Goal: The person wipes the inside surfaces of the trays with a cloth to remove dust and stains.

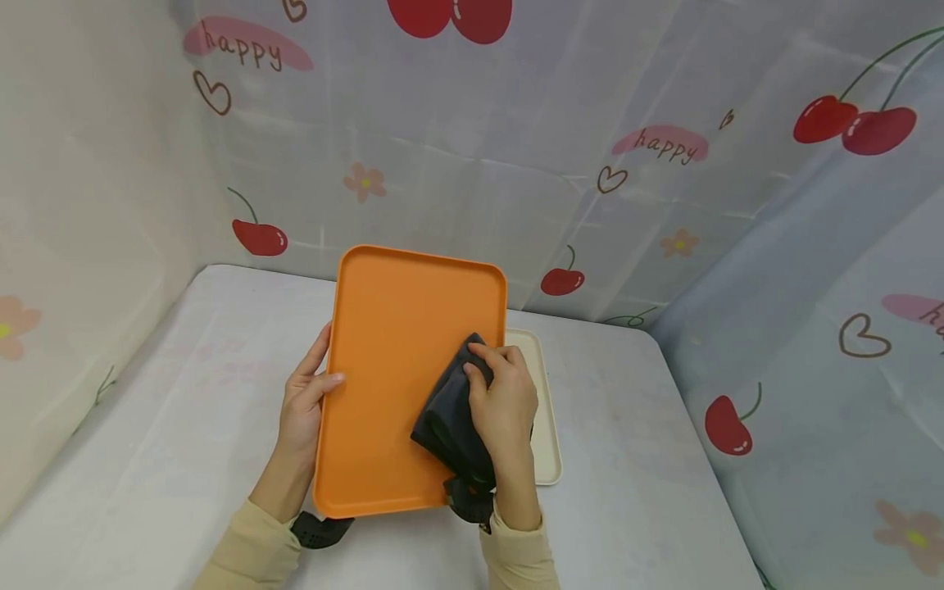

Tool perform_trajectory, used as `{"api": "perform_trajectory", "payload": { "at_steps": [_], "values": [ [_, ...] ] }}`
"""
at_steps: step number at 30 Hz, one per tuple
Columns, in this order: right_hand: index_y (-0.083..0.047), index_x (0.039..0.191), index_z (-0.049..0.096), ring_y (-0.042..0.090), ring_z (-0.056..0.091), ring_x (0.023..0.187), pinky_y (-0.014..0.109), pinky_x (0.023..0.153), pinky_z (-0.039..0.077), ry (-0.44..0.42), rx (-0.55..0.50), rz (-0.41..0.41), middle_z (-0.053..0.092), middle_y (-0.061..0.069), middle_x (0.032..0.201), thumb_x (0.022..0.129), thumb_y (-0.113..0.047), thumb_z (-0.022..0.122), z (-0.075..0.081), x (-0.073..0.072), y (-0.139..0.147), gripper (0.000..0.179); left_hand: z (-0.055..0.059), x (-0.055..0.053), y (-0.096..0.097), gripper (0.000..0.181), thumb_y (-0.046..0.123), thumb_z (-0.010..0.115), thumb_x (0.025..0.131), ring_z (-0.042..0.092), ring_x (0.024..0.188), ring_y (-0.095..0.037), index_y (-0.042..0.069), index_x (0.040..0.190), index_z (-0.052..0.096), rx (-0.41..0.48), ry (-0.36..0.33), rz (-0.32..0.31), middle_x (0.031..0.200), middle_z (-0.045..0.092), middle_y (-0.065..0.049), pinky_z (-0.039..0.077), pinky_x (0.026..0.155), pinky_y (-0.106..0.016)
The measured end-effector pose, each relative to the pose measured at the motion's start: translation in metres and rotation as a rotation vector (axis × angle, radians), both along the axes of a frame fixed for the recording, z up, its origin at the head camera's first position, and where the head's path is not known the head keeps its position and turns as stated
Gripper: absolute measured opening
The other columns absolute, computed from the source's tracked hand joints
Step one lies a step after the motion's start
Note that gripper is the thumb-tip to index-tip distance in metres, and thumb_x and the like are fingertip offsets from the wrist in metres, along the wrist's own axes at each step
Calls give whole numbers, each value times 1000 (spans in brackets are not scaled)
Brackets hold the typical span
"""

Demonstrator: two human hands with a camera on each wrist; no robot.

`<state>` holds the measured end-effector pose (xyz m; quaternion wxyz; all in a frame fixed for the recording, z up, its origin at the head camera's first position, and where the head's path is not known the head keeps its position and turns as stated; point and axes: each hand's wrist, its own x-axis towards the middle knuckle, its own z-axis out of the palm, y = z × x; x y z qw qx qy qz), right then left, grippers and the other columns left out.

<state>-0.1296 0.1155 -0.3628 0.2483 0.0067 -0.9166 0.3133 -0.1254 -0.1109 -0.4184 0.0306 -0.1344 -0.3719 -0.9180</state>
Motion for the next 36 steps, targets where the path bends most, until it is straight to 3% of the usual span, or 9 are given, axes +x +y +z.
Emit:
{"api": "perform_trajectory", "payload": {
  "at_steps": [14,27,31,36],
  "values": [
    [-16,109,76,22,64,81,35,66,54,74,60,115,63,5,93,85,-15,76,3,3,-26,24,0,2,6,65,-13,35,95,64,111,-5,19,151,39,-37,-21,18,144,51,15,57,84,-22],
    [-18,107,77,13,54,62,20,54,42,183,176,259,62,2,87,83,-19,78,10,7,-57,24,-1,5,14,64,-9,34,96,61,118,-8,15,155,28,-48,-12,-30,147,49,11,55,91,-24],
    [-19,107,77,11,54,63,18,54,42,195,201,315,61,0,88,83,-19,78,12,7,-65,24,-3,6,16,64,-9,36,96,66,108,-8,18,154,31,-73,-14,-28,141,56,9,57,84,-23],
    [-19,109,76,11,60,71,18,59,48,191,233,385,62,-1,93,85,-19,76,14,10,-71,24,-5,7,18,63,-9,34,97,70,90,-9,23,151,37,-45,41,-83,123,69,4,58,75,-21]
  ]
}}
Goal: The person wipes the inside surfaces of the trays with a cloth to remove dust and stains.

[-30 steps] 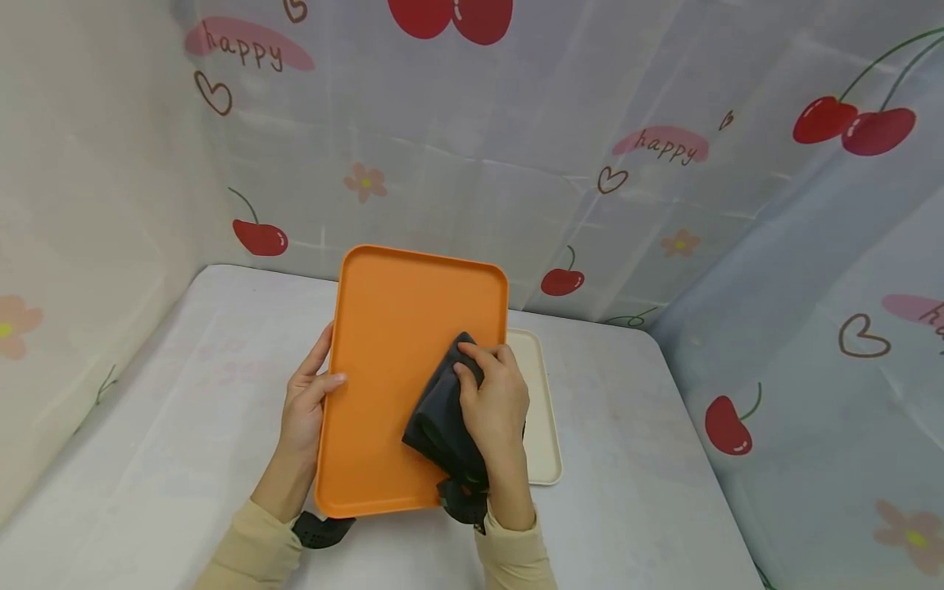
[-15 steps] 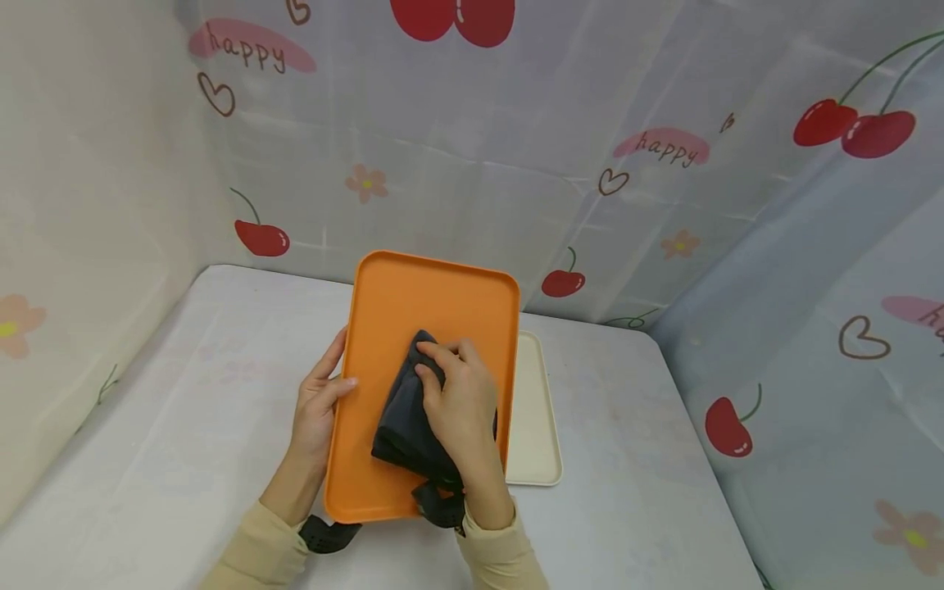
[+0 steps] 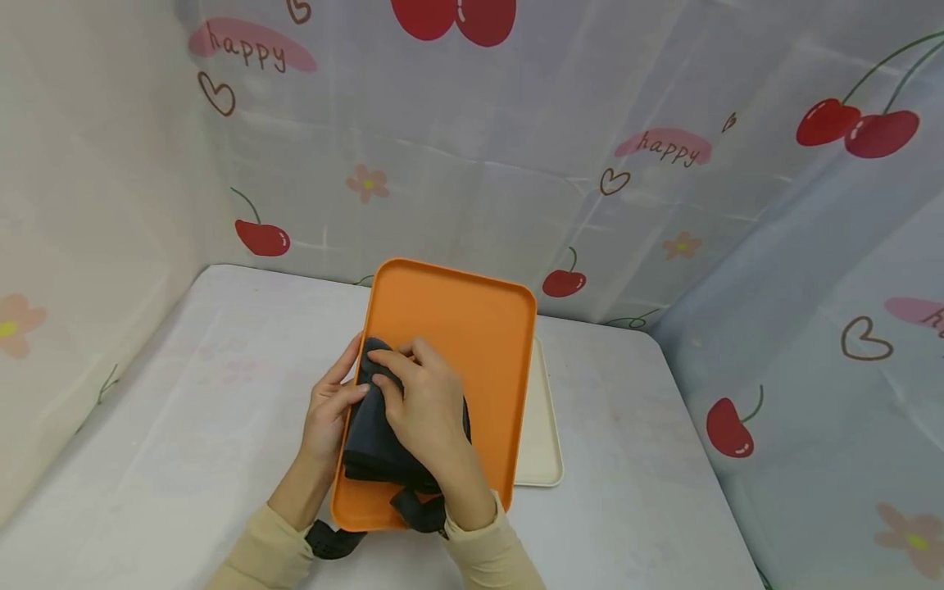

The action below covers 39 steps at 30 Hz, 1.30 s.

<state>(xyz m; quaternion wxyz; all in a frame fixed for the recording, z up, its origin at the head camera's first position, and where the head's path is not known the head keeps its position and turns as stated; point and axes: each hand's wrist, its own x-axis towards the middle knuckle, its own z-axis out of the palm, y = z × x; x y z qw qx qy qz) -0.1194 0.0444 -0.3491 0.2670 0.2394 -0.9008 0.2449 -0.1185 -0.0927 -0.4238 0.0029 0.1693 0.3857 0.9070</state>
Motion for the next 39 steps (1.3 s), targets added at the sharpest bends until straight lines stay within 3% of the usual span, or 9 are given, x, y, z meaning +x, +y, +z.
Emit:
{"api": "perform_trajectory", "payload": {
  "at_steps": [3,8,20,32,39],
  "values": [
    [-19,109,76,11,60,73,18,59,49,-6,10,12,62,-1,95,86,-19,76,0,2,-2,24,0,0,0,64,-10,32,97,70,86,-9,24,150,39,29,29,-26,119,70,2,58,73,-20],
    [-20,109,76,10,60,73,19,59,49,-14,8,3,62,-1,95,86,-18,75,-1,2,-4,23,1,1,0,64,-10,32,96,70,83,-8,25,150,40,30,23,-17,115,71,3,58,72,-20],
    [-21,108,76,11,59,72,20,57,49,42,20,-33,62,-1,94,87,-19,75,-3,4,-3,22,0,0,0,64,-10,33,97,70,93,-10,21,152,36,28,7,5,122,69,1,58,76,-22],
    [-22,106,78,11,57,65,21,53,46,26,18,-138,63,-1,92,86,-18,76,-4,3,17,21,5,0,-7,63,-6,33,98,62,116,-7,18,156,26,-32,-100,69,149,46,13,56,90,-24],
    [-21,104,78,16,59,67,27,53,48,-15,-36,-232,62,1,90,83,-15,78,-4,2,36,22,7,-3,-12,63,-8,35,97,63,113,-5,17,155,29,-38,-124,122,149,45,17,56,86,-22]
  ]
}}
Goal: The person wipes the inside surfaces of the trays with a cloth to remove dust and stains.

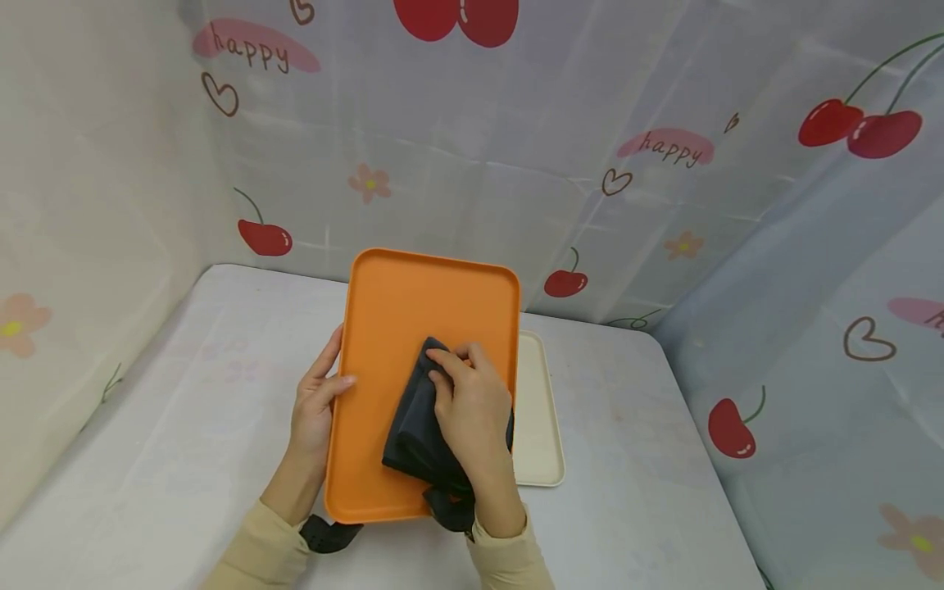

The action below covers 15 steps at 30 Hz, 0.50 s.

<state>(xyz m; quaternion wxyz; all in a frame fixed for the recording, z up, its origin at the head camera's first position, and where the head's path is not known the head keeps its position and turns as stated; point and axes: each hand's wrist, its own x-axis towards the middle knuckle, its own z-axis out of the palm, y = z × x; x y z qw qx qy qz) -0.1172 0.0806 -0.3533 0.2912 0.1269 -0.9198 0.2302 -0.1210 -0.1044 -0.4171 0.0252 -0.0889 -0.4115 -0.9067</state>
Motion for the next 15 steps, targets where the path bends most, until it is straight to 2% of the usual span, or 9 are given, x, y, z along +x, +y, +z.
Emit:
{"api": "perform_trajectory", "payload": {
  "at_steps": [10,15],
  "values": [
    [-18,105,78,24,64,78,39,63,55,-79,-42,-163,63,6,95,83,-13,77,-5,-1,29,23,2,-1,-4,64,-10,35,96,63,112,-5,17,154,32,43,21,6,148,48,13,56,86,-21],
    [-18,107,77,26,64,79,42,64,54,-137,-74,-250,63,7,96,84,-12,76,-7,-3,43,23,2,-1,-5,64,-13,33,96,65,110,-8,17,153,35,78,46,9,145,52,9,56,85,-22]
  ]
}}
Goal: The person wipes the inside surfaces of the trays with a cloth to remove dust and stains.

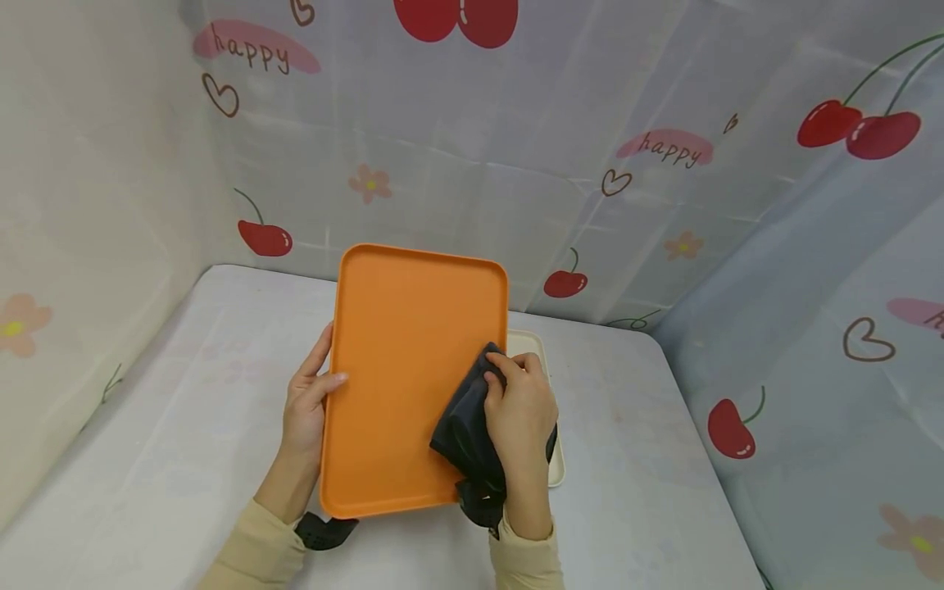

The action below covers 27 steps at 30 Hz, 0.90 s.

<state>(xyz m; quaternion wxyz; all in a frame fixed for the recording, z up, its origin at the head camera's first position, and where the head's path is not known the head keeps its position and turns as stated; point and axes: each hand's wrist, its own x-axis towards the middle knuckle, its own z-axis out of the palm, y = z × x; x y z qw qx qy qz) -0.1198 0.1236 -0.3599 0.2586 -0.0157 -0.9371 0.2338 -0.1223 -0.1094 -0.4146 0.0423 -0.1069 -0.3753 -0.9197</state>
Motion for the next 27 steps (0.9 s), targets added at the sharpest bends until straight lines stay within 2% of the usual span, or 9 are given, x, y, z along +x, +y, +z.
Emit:
{"api": "perform_trajectory", "payload": {
  "at_steps": [3,8,19,27],
  "values": [
    [-18,107,77,26,63,79,42,64,53,-26,-23,-28,63,6,95,85,-13,75,-1,-1,4,23,0,0,0,64,-13,32,96,65,110,-9,16,152,36,25,9,-13,143,54,9,57,86,-23],
    [-18,107,77,26,64,81,43,66,53,-25,-46,-29,63,6,95,85,-13,75,-5,-1,4,23,0,1,0,64,-13,33,96,64,113,-8,16,152,36,23,2,-18,145,52,9,56,88,-23],
    [-16,109,77,28,64,93,45,81,54,-41,-149,24,65,8,97,85,-13,74,-9,-3,7,25,1,0,-2,64,-13,32,96,64,113,-8,16,153,34,19,12,-32,146,51,9,56,88,-23],
    [-15,108,77,28,64,91,43,81,54,-1,-178,69,65,8,95,84,-12,76,-10,-2,2,24,0,0,-1,64,-12,32,96,63,114,-7,17,153,34,6,3,-25,147,50,11,55,89,-22]
  ]
}}
